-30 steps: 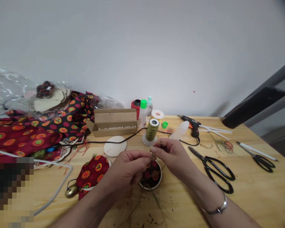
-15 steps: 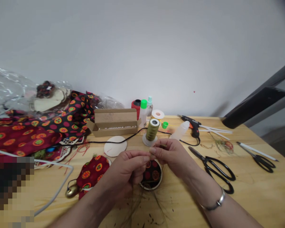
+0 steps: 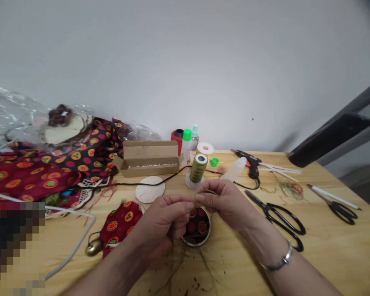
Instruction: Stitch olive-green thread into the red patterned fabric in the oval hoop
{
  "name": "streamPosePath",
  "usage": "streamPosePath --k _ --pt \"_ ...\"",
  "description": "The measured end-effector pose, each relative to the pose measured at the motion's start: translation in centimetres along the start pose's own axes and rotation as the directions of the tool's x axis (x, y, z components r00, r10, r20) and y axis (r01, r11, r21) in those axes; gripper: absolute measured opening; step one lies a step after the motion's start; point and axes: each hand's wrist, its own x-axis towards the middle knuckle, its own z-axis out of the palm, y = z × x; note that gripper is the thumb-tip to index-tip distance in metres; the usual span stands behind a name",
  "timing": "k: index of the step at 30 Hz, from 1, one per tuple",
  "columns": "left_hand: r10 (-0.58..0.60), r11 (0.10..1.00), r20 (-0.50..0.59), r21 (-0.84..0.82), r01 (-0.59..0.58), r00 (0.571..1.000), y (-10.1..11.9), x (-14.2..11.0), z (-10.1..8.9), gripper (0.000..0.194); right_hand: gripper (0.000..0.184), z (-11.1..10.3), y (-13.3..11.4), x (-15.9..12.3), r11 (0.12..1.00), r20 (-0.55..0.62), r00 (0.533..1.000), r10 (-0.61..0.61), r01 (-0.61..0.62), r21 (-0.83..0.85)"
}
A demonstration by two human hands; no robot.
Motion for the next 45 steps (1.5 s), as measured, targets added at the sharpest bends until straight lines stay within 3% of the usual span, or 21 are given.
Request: streamPosePath --k 8,22,32,38,45 --pt "0.004 1.000 -0.006 0.026 -0.004 1.000 -0.1 0.2 -0.2 0.011 0.014 0.3 -0.5 -0.1 0.994 -0.021 0.999 -0.031 0.028 -0.110" --pt "0.126 0.942 -0.115 0.324 -0.082 0.985 -0.4 0.4 0.0 0.013 0.012 1.0 -0.1 -0.1 0.981 -0.072 0.992 -0.099 0.085 -0.177" --pt "0.192 0.880 -0.192 0.468 -0.082 0.962 -0.1 0.0 1.0 0.017 0.010 1.2 0.3 -0.1 0.899 -0.187 0.960 -0.208 0.112 -0.424" --pt "0.211 0.889 -0.202 0.446 -0.102 0.957 -0.4 0.4 0.4 0.022 0.011 0.9 0.4 0.0 0.833 -0.184 0.931 -0.315 0.178 -0.525" --pt "0.217 0.914 -0.254 0.393 -0.104 0.943 -0.2 0.3 1.2 0.020 0.013 0.6 0.3 0.1 0.808 -0.155 0.922 -0.355 0.219 -0.547"
